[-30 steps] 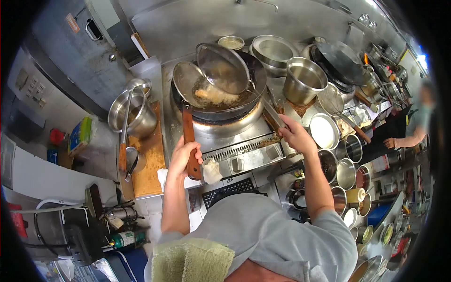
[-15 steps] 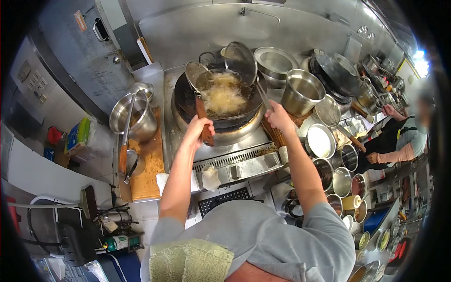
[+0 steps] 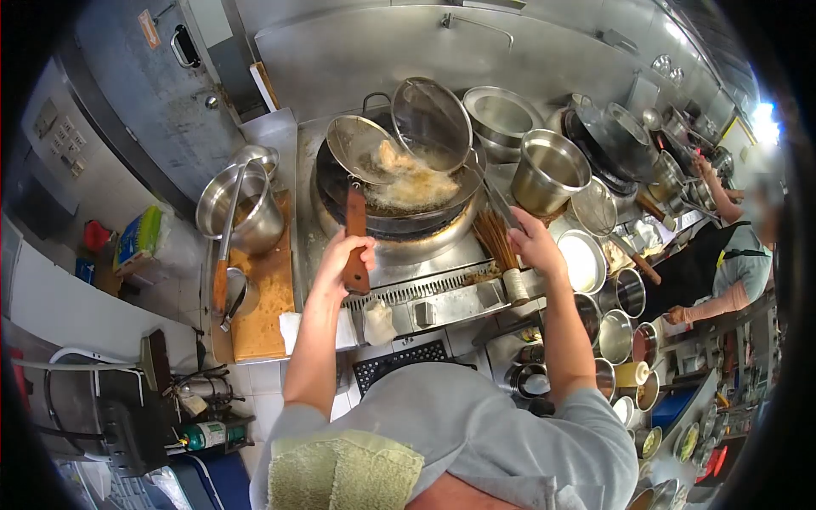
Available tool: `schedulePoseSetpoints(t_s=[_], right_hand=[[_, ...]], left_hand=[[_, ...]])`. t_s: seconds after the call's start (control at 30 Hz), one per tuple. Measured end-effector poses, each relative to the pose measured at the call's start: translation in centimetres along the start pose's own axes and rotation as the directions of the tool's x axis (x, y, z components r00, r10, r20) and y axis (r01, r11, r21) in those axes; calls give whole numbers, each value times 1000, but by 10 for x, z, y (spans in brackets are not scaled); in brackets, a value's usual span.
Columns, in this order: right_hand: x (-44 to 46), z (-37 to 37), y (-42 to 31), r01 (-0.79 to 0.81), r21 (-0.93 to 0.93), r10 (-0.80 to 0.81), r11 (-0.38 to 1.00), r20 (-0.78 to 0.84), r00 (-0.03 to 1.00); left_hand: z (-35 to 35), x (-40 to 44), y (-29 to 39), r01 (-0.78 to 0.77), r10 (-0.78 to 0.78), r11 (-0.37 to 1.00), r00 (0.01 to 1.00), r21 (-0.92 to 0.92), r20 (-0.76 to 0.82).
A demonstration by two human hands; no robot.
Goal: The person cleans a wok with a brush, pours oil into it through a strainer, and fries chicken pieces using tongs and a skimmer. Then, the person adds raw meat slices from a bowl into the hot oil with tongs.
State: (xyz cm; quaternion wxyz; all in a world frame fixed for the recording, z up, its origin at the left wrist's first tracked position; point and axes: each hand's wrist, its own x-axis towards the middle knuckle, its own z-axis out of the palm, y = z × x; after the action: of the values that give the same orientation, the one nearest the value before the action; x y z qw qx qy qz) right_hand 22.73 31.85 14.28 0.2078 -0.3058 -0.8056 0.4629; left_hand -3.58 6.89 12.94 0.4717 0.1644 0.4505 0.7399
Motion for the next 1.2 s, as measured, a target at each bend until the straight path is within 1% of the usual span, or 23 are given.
schedulePoseSetpoints(t_s=[0.07, 0.1, 0.2, 0.23, 0.27, 0.33, 0.37, 0.43, 0.47, 0.5, 0.53, 0.6, 0.63, 0.7, 0.73, 0.77, 0.8, 0.87, 0.9, 0.93, 1.03, 1.13, 1.2], right_hand=[[-13, -8, -14, -107, 171, 105, 979, 19, 994], [-13, -13, -9, -66, 150, 63, 986, 30, 998], [-12, -21, -10, -141, 292, 132, 946, 51, 990], [-5, -21, -2, -101, 361, 78, 927, 78, 994], [-4, -21, 5, -122, 447, 93, 886, 85, 992], [2, -22, 12, -148, 606, 109, 782, 100, 989], [4, -25, 15, -141, 642, 113, 754, 84, 990], [3, -31, 25, -134, 712, 129, 689, 61, 990], [0, -35, 26, -125, 757, 155, 642, 33, 987], [-4, -42, 24, -113, 797, 180, 593, 6, 984], [-8, -49, 22, -96, 834, 206, 544, -21, 978], [-17, -66, 23, -77, 857, 208, 509, -35, 977], [-22, -74, 27, -61, 873, 203, 485, -44, 978], [-32, -92, 46, -22, 889, 169, 457, -63, 984], [-38, -99, 49, -19, 886, 210, 463, -88, 974], [-42, -104, 55, -10, 884, 236, 468, -114, 965], [-47, -108, 59, -2, 882, 264, 471, -138, 955], [-53, -116, 67, -9, 896, 277, 445, -128, 952], [-55, -120, 72, -12, 900, 290, 436, -128, 948], [-56, -123, 78, -16, 904, 302, 428, -126, 945], [-52, -128, 95, -8, 949, 317, 315, -98, 943], [-45, -133, 107, 5, 980, 299, 201, -67, 952], [-41, -133, 114, 13, 993, 270, 118, -45, 962]], left_hand=[[2, -14, 9, 0, 5, 989, 999, 146, -37], [-2, -14, 5, 6, 10, 984, 996, 176, -89], [-13, -14, 7, 51, 6, 908, 991, 416, -134], [-19, -13, 7, 55, 13, 866, 991, 497, -133], [-25, -11, 5, 56, 24, 823, 991, 566, -133], [-32, -8, 3, 46, 57, 718, 991, 695, -125], [-28, -8, 3, 69, 86, 668, 982, 741, -169], [-45, 15, -18, -27, 211, 496, 973, 868, -90], [-40, 18, -20, -68, 265, 399, 963, 914, -44], [-34, 20, -22, 11, 256, 277, 963, 961, -84], [-28, 19, -27, -6, 282, 220, 958, 976, -57], [-16, 19, -36, -43, 330, 103, 944, 994, 7], [9, 7, -23, 76, 177, 174, 978, 982, -107], [14, -5, -24, -9, 163, 135, 987, 991, -13], [13, -12, -27, -51, 151, 114, 988, 992, 33], [9, -16, -29, -80, 173, -16, 981, 997, 82], [7, -21, -30, -57, 186, -134, 979, 989, 81], [7, -33, -29, -6, 212, -361, 973, 932, 88], [5, -37, -29, 4, 252, -417, 961, 909, 112], [7, -38, -29, 45, 262, -434, 962, 900, 79], [20, -43, -31, 159, 303, -462, 953, 872, -13], [23, -42, -38, 51, 284, -313, 958, 948, 42], [30, -39, -36, 43, 278, -182, 960, 982, 10]])
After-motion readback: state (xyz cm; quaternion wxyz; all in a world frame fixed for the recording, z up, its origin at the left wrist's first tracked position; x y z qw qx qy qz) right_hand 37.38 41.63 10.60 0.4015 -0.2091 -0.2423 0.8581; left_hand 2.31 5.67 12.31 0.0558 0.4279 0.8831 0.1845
